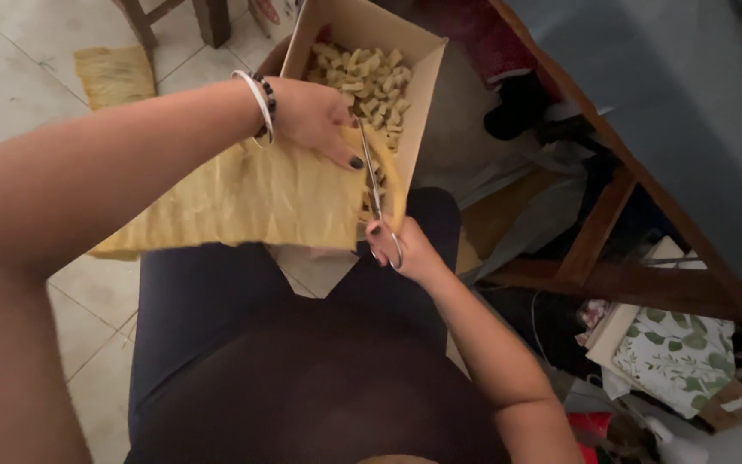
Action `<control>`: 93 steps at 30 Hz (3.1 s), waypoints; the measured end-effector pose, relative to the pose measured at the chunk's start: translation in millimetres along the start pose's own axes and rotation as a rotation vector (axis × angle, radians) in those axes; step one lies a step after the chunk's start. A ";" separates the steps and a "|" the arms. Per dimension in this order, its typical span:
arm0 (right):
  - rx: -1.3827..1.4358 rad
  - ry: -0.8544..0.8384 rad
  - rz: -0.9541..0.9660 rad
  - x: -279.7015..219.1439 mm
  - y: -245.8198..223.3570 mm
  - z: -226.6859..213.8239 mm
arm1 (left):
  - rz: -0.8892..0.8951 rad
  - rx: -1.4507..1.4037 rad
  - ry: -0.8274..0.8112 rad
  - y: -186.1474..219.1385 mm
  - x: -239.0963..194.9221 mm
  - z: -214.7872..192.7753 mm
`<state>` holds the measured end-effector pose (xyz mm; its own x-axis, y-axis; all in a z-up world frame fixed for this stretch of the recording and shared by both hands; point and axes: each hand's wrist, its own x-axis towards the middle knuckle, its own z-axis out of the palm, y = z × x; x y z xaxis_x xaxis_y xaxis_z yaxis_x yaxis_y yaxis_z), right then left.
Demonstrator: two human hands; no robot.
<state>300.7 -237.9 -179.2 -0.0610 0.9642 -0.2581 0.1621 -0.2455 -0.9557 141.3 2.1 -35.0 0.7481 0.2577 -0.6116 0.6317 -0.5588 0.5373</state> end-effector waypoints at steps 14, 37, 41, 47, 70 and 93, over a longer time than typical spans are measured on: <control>0.149 -0.335 0.080 29.6 21.3 -7.2 | -0.027 -0.042 0.231 -16.4 -18.7 -23.3; -0.786 -0.070 0.063 -20.9 -51.3 -4.1 | 0.279 -0.070 0.527 -51.2 -73.2 -8.7; -0.945 -0.040 0.168 -22.8 -74.8 14.2 | 0.212 -0.118 0.473 -34.7 -78.8 -10.3; -0.903 0.105 -0.094 -20.9 -59.1 12.1 | 0.284 -0.098 0.462 -31.1 -74.2 -5.2; -0.921 0.100 -0.137 -17.5 -79.4 7.9 | 0.136 -0.197 0.233 -2.8 -83.4 2.5; -0.750 0.082 -0.262 -0.9 -52.2 1.1 | 0.202 -0.251 0.083 -6.2 -48.4 13.3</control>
<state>291.2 -226.0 -129.2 -0.1211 0.9926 0.0006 0.7735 0.0947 -0.6266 98.5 -17.3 -16.5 0.8707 0.2308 -0.4342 0.4917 -0.3962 0.7754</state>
